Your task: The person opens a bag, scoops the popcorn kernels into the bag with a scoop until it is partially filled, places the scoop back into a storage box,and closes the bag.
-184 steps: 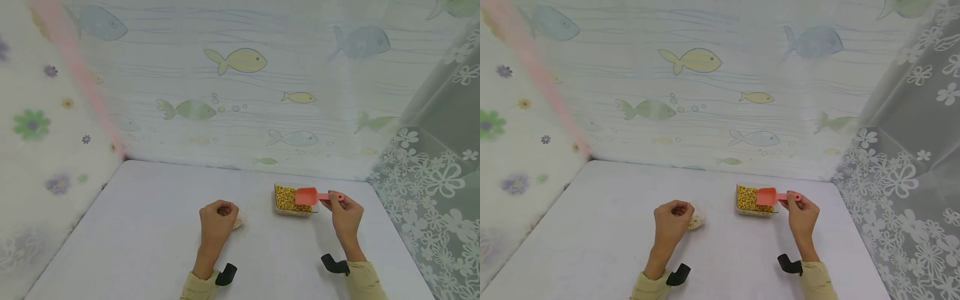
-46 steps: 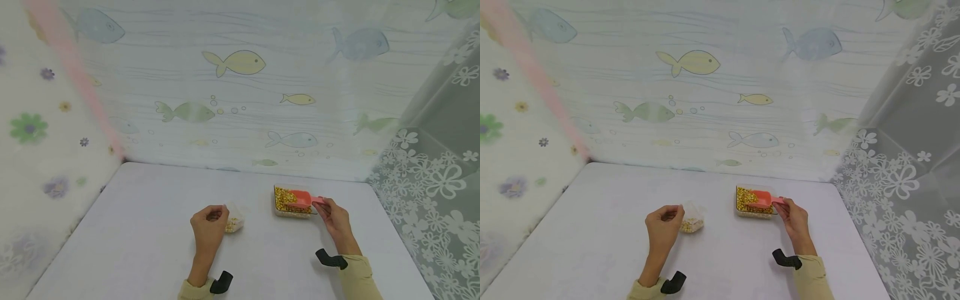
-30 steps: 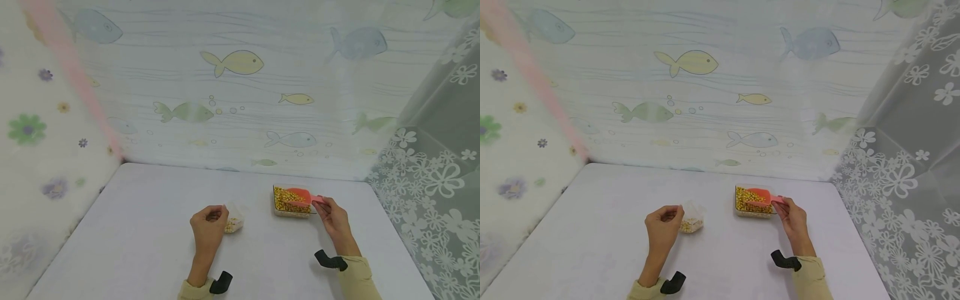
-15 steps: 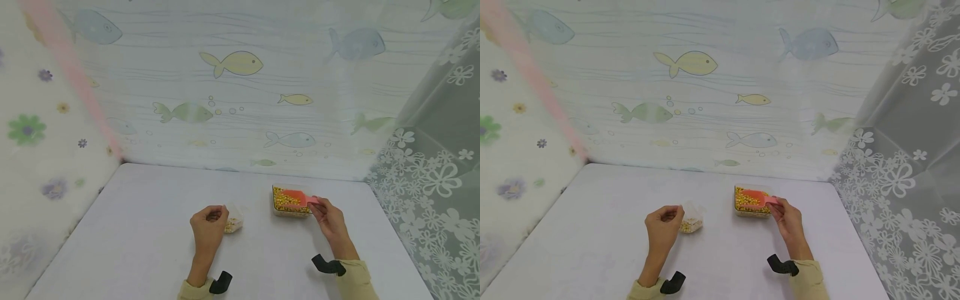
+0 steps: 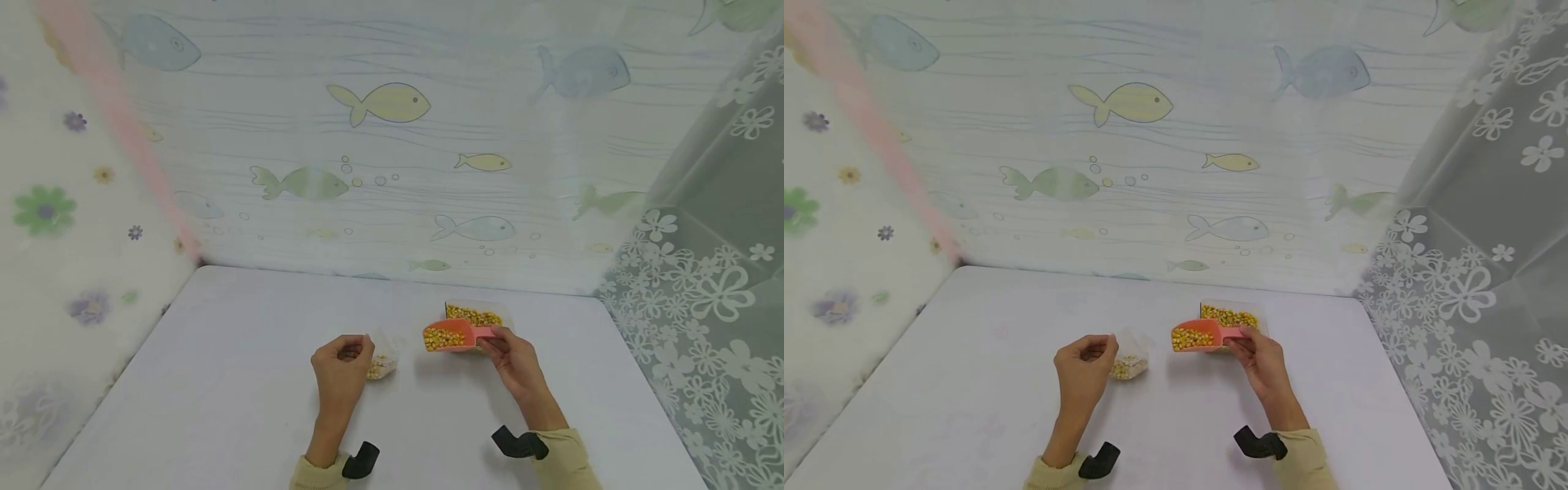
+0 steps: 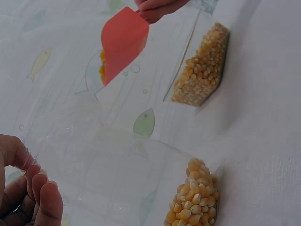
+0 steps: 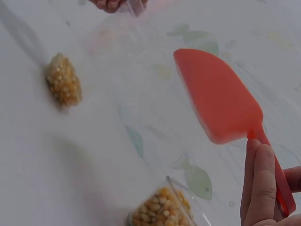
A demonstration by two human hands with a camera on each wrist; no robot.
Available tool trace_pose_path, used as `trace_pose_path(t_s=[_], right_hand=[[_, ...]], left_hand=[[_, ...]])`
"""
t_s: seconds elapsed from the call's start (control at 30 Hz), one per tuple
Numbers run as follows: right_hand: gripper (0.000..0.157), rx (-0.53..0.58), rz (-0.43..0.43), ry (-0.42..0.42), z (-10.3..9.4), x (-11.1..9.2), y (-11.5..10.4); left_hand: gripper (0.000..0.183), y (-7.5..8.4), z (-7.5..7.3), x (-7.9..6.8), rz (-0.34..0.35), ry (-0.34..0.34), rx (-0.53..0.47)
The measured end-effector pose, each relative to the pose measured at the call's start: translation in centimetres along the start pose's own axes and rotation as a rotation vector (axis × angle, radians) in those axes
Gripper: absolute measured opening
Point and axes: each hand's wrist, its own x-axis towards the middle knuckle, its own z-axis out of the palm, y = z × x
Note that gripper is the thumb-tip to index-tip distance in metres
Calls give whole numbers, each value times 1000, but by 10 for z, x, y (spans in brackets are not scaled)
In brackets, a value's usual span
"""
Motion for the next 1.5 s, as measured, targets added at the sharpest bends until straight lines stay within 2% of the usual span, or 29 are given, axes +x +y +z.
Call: trace_pose_path(t_s=[0.53, 0.63, 0.87, 1.23, 1.5], right_hand=[[23, -35, -1, -106, 32, -2, 23], [26, -29, 4, -108, 35, -1, 26], [21, -14, 29, -86, 42, 2, 29], [25, -57, -22, -60, 52, 4, 37], [24, -78, -28, -69, 57, 4, 42]], left_hand=[[8, 3, 0, 1, -46, 1, 8], [8, 3, 0, 1, -50, -3, 8], [9, 3, 0, 1, -38, -6, 9], [9, 3, 0, 0, -31, -14, 20], [9, 4, 0, 0, -45, -18, 27]])
